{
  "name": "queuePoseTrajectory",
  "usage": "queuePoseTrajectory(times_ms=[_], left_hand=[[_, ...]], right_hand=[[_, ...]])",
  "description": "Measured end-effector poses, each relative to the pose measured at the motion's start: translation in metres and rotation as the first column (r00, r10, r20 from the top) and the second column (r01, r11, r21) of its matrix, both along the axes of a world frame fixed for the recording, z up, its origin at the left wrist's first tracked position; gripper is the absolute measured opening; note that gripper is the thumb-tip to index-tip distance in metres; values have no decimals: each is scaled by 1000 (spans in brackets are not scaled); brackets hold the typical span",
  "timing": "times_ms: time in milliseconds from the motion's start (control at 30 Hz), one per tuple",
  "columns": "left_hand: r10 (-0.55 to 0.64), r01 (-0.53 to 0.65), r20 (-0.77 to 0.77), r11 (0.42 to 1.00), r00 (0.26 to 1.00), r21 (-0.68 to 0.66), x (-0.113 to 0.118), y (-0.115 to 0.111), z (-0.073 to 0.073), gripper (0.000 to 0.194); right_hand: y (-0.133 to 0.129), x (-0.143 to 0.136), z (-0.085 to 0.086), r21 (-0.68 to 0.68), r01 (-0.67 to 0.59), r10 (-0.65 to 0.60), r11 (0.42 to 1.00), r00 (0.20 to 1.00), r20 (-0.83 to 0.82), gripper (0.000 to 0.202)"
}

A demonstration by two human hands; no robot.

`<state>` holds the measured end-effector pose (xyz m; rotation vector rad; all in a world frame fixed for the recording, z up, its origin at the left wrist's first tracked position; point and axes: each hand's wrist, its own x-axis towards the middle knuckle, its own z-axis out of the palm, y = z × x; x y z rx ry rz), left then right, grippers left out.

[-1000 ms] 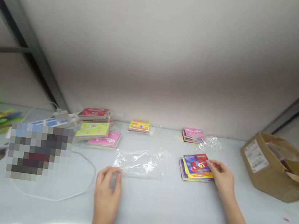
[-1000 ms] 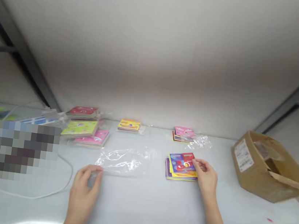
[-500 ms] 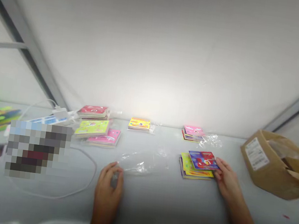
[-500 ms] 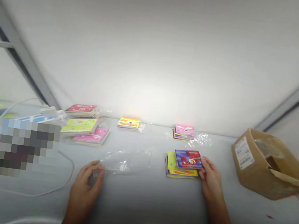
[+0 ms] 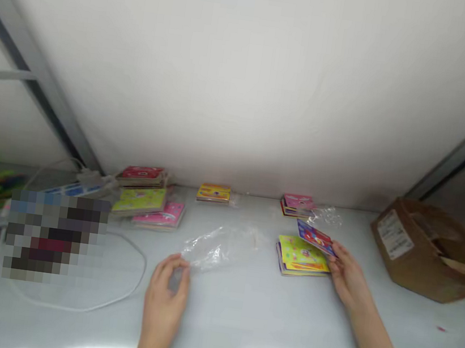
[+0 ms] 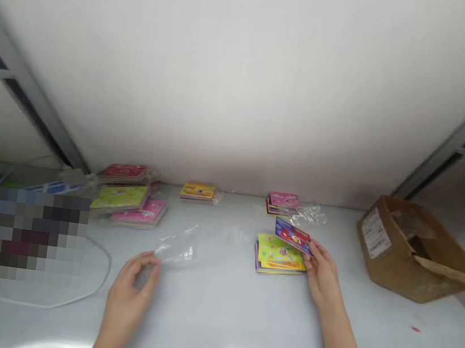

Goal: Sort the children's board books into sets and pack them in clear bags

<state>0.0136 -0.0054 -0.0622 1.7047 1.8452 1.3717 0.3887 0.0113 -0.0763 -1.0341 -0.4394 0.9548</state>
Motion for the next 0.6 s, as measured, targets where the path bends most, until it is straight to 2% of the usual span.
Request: queuePoseTrajectory(times_ms=[133,600], left_hand=[[1,-1,-8,1000,1000,8,1,0,2,22],[-39,39,2,999,999,2,1,0,5,21]], right_hand=[[-1,-2,3,-2,8,-9,1000,995,-103,26],[-5,-21,19,42,-81,81,996,997,-4,34]])
